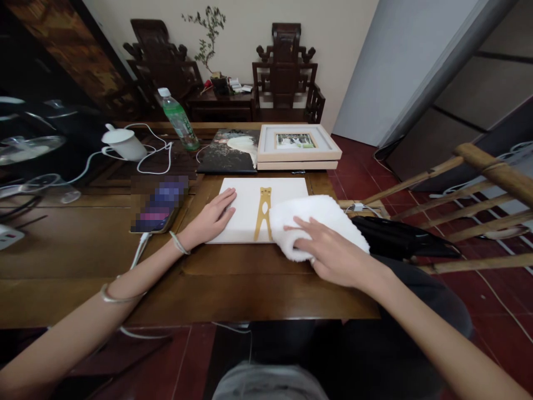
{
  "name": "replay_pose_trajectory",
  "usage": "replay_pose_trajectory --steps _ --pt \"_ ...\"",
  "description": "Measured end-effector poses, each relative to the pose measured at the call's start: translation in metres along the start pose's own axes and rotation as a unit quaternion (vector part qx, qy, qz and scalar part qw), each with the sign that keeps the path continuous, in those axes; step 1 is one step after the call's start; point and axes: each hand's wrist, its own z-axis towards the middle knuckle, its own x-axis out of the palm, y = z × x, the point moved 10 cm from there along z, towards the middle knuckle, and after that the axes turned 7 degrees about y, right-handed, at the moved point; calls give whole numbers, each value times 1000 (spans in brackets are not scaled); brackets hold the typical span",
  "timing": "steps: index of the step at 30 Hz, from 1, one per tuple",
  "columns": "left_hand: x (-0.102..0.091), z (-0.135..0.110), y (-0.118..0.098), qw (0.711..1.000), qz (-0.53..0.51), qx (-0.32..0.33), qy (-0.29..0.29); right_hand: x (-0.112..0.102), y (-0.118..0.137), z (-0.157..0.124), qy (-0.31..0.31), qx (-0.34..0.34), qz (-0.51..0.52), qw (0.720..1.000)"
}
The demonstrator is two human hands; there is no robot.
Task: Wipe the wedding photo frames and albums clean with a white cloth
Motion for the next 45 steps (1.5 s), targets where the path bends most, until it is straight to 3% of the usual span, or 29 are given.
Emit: replay_pose_trajectory --steps 3,6,14,19,23,31,34,38,45 --pt "-1 0 -1 1000 1 4 -5 2 11 -11 14 -2 -6 1000" --pt "-2 0 -2 1000 0 7 -11 -1 2 0 17 0 -15 1000" --pt "-2 0 -1 1000 -1 5 -3 -34 -81 74 -2 70 -28 997" --pt "-2 0 0 1000 -3 4 -4 -52 -117 94 -41 100 11 994" --pt "-2 0 0 1000 -4 3 -3 -45 -94 84 -11 82 5 997" --pt "-1 0 -2 1000 -2 5 -5 -12 -2 5 41 47 -14 998" --pt "-1 0 -2 1000 -3 5 -4 -10 12 -8 46 31 -2 998" --pt "-1 0 -1 1000 -4 8 -5 -16 -10 8 39 48 5 998" --pt "-1 0 0 1000 -6 2 -6 -44 -83 79 4 80 6 997"
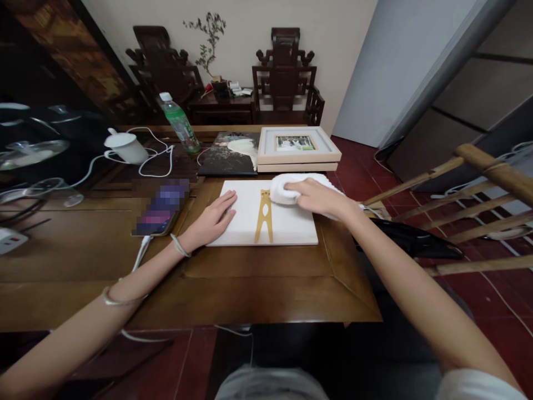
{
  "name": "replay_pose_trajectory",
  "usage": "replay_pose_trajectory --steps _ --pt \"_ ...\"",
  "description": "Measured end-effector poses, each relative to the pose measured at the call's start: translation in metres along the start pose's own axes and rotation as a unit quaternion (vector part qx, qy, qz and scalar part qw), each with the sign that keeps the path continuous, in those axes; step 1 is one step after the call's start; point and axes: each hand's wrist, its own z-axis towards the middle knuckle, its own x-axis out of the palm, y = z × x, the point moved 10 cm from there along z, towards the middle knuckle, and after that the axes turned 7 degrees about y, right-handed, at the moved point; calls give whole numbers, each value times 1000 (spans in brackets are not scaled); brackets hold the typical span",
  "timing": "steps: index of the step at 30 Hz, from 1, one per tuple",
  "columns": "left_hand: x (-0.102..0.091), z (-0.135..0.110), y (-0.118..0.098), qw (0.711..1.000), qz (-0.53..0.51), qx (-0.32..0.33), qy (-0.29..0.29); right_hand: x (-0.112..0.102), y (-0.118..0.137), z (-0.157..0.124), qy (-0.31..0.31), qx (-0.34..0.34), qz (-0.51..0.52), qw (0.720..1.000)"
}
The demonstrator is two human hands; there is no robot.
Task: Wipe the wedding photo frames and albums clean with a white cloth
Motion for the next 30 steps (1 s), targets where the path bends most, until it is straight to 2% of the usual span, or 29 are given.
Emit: replay_pose_trajectory --steps 4,7,10,13,18,21,25,30 --pt "-1 0 -1 1000 0 -1 2 -12 -25 29 -25 27 18 999" --pt "-1 0 -1 1000 1 1 3 -9 -22 28 -14 23 5 1000" --pt "-1 0 -2 1000 1 1 3 2 -6 5 -1 24 -17 1000" --pt "0 0 -1 1000 1 -1 3 18 19 -33 11 22 -17 1000" --pt "1 0 0 1000 5 -3 1 43 72 -94 49 -42 5 998" --pt "2 0 0 1000 10 -2 -1 48 87 -110 73 -62 8 995" --pt "2 0 0 1000 10 -5 3 38 76 -96 65 -53 0 997" --pt "2 0 1 1000 5 0 1 20 31 -37 12 0 -25 1000"
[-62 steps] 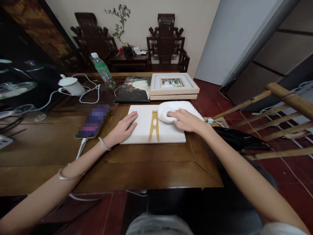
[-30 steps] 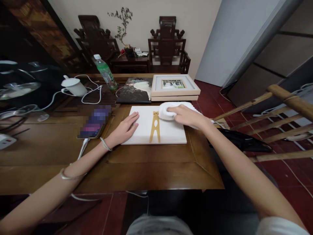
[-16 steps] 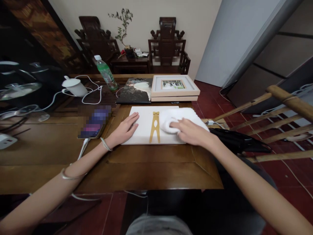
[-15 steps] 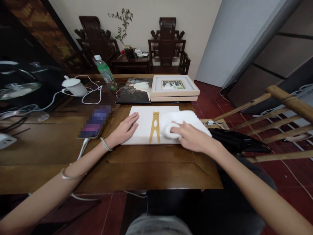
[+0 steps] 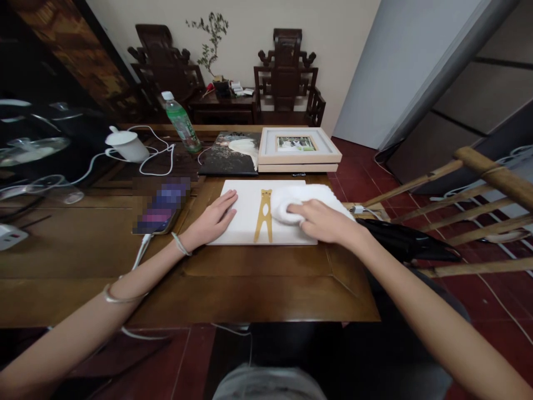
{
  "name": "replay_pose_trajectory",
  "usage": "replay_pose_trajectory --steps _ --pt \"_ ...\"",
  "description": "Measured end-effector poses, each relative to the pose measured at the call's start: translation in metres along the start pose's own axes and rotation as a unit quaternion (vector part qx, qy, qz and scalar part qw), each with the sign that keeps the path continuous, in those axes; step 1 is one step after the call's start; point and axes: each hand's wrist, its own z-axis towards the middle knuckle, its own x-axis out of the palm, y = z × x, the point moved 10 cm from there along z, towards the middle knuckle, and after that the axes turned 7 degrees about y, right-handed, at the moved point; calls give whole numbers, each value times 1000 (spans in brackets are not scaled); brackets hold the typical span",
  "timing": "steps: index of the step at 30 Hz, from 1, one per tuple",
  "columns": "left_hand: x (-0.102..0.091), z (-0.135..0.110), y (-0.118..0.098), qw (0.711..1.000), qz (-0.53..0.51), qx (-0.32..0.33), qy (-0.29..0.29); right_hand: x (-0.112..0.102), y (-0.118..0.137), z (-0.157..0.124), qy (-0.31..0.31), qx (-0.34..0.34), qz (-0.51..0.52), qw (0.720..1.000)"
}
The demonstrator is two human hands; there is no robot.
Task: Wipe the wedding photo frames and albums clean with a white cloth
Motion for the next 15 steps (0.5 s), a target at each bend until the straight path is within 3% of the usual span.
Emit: replay_pose_trajectory --steps 4,8,11,15 --pt "0 1 1 1000 -2 3 0 -19 -24 50 -106 60 26 992" --pt "1 1 1 1000 0 5 -2 -15 -4 74 -125 62 42 989" --pt "0 1 1 1000 -3 9 -6 2 30 65 -93 19 24 995" --pt "1 1 2 1000 -2 7 -4 24 72 26 -55 -30 15 998"
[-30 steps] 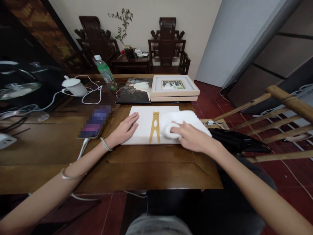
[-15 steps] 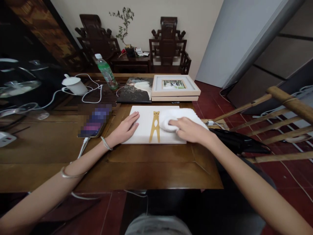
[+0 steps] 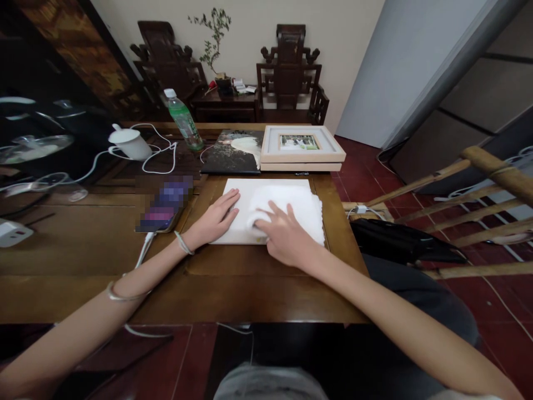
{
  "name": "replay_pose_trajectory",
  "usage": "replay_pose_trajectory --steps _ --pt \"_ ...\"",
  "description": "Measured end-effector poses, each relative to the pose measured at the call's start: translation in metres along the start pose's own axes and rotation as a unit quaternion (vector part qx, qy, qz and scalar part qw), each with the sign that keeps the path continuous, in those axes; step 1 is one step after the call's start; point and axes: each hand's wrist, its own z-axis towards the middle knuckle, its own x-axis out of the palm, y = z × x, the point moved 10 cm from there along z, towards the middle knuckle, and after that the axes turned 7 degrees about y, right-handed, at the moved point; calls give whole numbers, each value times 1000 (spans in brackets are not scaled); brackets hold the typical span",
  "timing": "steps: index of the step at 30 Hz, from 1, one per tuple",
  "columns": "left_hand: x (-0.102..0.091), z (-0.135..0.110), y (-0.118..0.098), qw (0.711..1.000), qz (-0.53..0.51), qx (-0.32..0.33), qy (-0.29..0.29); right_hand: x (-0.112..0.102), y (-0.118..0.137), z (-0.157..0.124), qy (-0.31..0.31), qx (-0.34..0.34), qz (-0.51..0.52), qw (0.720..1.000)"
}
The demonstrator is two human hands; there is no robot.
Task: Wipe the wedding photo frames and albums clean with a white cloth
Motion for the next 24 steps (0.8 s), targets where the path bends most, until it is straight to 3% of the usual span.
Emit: replay_pose_trajectory --steps 5,9,12,19,24 --pt "1 0 1 1000 -2 -5 1 12 40 -48 64 -48 22 997" --pt "1 0 1 1000 -6 -5 3 11 44 -54 68 -62 27 995" --pt "2 0 1 1000 -5 -5 6 7 30 -36 46 -57 16 997" --pt "1 0 2 1000 -11 -1 6 -12 -31 43 -26 11 -32 999" --pt "2 0 5 999 -36 -3 1 -13 -40 64 -31 29 -59 997"
